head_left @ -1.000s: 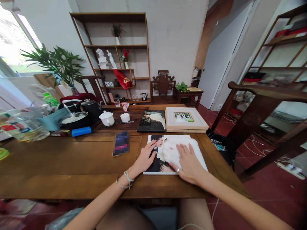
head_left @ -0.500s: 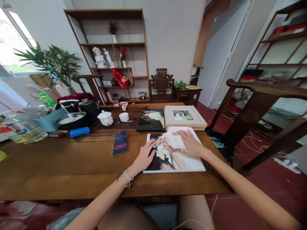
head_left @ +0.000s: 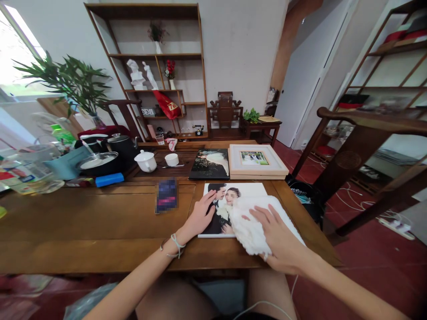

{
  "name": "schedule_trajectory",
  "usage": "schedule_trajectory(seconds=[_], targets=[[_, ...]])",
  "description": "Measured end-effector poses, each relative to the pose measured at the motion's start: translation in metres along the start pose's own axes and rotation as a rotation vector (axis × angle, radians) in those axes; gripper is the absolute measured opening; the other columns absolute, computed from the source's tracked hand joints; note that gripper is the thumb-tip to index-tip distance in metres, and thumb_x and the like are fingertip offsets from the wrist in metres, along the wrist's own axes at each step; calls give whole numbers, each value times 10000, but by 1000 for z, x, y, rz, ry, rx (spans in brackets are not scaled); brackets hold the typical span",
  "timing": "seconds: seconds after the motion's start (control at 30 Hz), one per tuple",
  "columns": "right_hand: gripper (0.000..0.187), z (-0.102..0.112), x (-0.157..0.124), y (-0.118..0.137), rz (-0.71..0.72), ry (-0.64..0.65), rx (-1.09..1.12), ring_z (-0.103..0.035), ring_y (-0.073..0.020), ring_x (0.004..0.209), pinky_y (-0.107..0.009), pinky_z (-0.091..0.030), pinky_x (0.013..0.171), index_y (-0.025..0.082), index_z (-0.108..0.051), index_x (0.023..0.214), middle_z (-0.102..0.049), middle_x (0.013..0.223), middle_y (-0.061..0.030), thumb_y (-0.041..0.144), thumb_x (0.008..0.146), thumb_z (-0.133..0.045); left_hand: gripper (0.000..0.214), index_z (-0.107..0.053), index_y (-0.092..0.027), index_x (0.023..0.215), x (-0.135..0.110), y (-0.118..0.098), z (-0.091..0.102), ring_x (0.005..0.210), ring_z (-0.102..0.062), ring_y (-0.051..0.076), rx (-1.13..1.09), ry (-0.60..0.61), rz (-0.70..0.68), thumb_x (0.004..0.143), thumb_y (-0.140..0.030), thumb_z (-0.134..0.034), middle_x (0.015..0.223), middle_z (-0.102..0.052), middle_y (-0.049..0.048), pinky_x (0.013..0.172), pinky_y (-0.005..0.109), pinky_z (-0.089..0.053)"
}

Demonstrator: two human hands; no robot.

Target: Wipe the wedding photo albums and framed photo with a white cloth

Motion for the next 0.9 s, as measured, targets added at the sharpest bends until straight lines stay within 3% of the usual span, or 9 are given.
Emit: schedule_trajectory(seconds=[0.13,0.33,0.5,0.67,0.83,0.9], targets=[[605,5,5,1,51,-4,93,-245,-352,1374,-547,-67,1158,96,-549,1318,-416,1435,-182,355,771,-557,463,-435,-220,1388,0,-3,1,1395,-354,241,-4,15,2,929,-228,-382,1499,-401,94,1142,493,-278],[578,-2,67,-54,-121,-34,51,-233,-319,1390,-529,-93,1147,47,-476,1357,-395,1453,-209,374,881,-453,464,-430,-219,1393,0,-3,2,1410,-326,246,1,34,29,932,-224,-376,1510,-383,96,1139,501,-274],[535,-13,105,-78,-169,-1,3,-242,-321,1387,-540,-100,1118,116,-444,1406,-378,1478,-181,306,907,-411,458,-435,-206,1388,1,-2,1,1400,-344,243,11,36,7,934,-230,-377,1507,-386,106,1129,493,-297],[502,-7,93,-60,-127,21,-30,-253,-350,1365,-549,-112,1106,124,-534,1346,-389,1470,-179,379,928,-419,462,-437,-193,1390,1,-1,0,1407,-329,257,8,40,18,933,-225,-374,1507,-383,115,1130,517,-287],[511,2,56,-14,-112,86,-53,-257,-412,1359,-586,-127,1114,39,-642,1197,-372,1461,-247,401,862,-511,468,-433,-209,1395,0,-5,3,1407,-330,255,-3,42,27,931,-219,-373,1509,-383,107,1133,516,-283],[561,3,43,6,-83,108,-47,-249,-431,1363,-610,-138,1108,36,-593,1264,-364,1463,-256,394,835,-543,474,-421,-214,1403,0,-6,3,1412,-319,251,2,57,33,932,-218,-365,1515,-374,100,1124,513,-300]])
Point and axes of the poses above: each hand's wrist, its own x-axis towards the middle knuckle, its own z-axis out of the back of the hand, y = z × x, the point moved 5 cm from there along x, towards the middle knuckle
